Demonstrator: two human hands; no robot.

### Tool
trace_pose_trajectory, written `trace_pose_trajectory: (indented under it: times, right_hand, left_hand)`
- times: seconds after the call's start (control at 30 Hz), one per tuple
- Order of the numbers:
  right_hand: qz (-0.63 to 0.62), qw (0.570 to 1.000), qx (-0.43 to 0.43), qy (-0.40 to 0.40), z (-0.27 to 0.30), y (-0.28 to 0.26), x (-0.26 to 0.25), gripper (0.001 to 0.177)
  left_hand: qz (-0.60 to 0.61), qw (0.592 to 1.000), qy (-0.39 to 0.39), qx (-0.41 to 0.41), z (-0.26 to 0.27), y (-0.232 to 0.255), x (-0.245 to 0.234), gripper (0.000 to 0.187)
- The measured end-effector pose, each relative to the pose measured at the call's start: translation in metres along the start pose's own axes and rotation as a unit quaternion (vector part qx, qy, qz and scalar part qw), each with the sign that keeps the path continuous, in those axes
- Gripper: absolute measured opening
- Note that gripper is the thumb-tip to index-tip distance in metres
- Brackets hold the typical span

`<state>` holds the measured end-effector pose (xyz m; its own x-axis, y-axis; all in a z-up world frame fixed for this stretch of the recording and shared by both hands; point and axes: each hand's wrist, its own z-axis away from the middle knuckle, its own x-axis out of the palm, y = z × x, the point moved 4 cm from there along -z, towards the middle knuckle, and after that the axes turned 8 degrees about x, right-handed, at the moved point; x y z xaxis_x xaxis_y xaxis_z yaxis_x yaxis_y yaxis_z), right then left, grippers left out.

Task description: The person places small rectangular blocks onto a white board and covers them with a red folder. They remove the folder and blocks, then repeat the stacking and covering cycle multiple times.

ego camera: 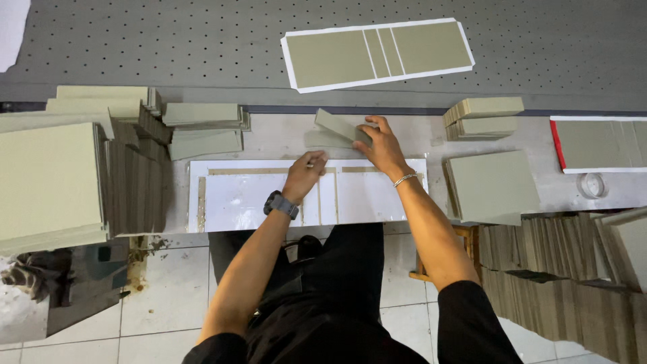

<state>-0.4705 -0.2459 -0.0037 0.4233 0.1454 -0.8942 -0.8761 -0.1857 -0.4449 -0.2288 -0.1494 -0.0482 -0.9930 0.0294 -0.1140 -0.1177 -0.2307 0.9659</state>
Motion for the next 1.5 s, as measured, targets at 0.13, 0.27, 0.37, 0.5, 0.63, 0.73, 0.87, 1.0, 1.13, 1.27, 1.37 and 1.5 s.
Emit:
trace_pose_trajectory:
  times: [0.13,0.27,0.37,0.5,0.63,0.73,0.87,1.0,1.13,1.27,1.37,1.5]
  right_hand:
    - [-0.078,0.995,-0.040,0.037,0.009,-0.011,-0.015,0.042]
    - [-0.120,0.988,-0.069,0.075,0.000,-0.003,-0.023,0.038]
    - [-0.181,0.983,-0.002,0.039,0.007,0.016,-0.020,0.034]
    - [-0.233,0.966,0.115,0.019,0.060,0.005,-0.012,0.032]
    - [-0.284,0.936,0.206,-0.001,0.126,-0.073,-0.030,0.035]
    - [-0.360,0.895,0.263,-0.029,0.163,-0.083,0.005,0.036]
    - [-0.521,0.743,0.412,-0.081,0.216,-0.069,0.067,0.060]
    - [-0.543,0.701,0.448,-0.115,0.251,-0.064,0.123,0.059]
    - [-0.543,0.704,0.443,-0.114,0.252,-0.033,0.174,0.058]
    - [-0.516,0.724,0.441,-0.124,0.237,-0.042,0.168,0.058]
    - [-0.505,0.723,0.454,-0.125,0.233,-0.029,0.179,0.065]
    - [-0.462,0.731,0.466,-0.188,0.239,-0.092,0.077,0.081]
  left_hand:
    - [0.065,0.998,0.004,-0.017,-0.020,0.002,0.021,0.056]
    - [-0.231,0.967,-0.027,0.106,-0.026,0.024,0.035,0.052]
    - [-0.152,0.983,-0.014,0.100,-0.041,0.025,0.050,0.059]
    - [-0.052,0.994,-0.047,0.087,-0.016,0.053,0.058,0.061]
    - [-0.146,0.984,-0.017,0.098,0.005,0.011,0.053,0.034]
    - [-0.186,0.976,0.011,0.111,0.046,-0.011,0.027,0.024]
    - [-0.276,0.959,0.054,0.047,0.109,-0.048,-0.024,0.035]
    - [-0.323,0.944,0.060,0.040,0.139,-0.066,-0.026,0.028]
    - [-0.385,0.913,0.094,0.092,0.144,-0.039,-0.017,0.027]
    - [-0.442,0.879,0.105,0.147,0.134,-0.044,-0.015,0.027]
    - [-0.501,0.830,0.126,0.208,0.124,-0.046,-0.019,0.038]
    - [-0.539,0.803,0.073,0.245,0.120,-0.014,-0.025,0.059]
